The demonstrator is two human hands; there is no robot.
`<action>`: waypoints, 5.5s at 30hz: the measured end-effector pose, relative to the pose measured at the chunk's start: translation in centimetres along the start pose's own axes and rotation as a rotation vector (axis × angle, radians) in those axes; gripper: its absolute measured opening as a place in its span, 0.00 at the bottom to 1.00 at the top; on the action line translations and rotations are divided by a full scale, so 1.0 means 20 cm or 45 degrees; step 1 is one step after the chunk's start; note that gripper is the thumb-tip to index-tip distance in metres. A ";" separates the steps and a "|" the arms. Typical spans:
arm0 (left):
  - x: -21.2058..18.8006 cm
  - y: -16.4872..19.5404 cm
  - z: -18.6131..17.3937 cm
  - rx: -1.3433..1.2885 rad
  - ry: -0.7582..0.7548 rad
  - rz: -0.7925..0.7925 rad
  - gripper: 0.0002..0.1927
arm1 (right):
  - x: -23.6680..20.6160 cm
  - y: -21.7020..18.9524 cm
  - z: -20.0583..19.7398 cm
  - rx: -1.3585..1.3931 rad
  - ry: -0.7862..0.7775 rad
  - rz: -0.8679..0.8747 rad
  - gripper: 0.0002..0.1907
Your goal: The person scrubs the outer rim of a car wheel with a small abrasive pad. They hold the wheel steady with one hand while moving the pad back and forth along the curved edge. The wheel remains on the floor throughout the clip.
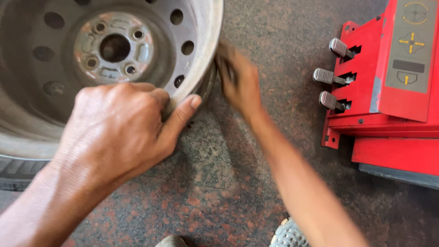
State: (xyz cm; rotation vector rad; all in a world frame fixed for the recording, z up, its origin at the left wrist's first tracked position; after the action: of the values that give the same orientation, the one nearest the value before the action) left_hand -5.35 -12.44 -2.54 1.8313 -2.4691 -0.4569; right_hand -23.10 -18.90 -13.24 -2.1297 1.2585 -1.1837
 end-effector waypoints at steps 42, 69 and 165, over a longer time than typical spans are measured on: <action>-0.02 0.08 -0.14 -0.067 0.372 0.190 0.36 | -0.01 -0.11 -0.03 -0.102 0.125 -0.161 0.16; 0.00 -0.03 0.05 0.009 -0.113 -0.125 0.34 | 0.04 -0.08 -0.03 -0.273 -0.108 -0.193 0.15; -0.15 0.03 -0.04 0.339 0.420 -0.119 0.35 | 0.15 0.11 -0.01 0.003 0.086 0.793 0.11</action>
State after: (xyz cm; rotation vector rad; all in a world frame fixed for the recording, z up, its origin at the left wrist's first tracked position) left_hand -4.94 -9.62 -1.23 1.9304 -2.3135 0.1719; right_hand -23.70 -22.54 -13.15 -1.5158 1.7675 -0.9734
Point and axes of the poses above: each hand's wrist, its own x-axis towards the middle knuckle, its own z-axis out of the palm, y = z × x, the point moved 9 cm from there along x, towards the middle knuckle, and after that the axes turned 2 degrees about z, right-handed, at the moved point
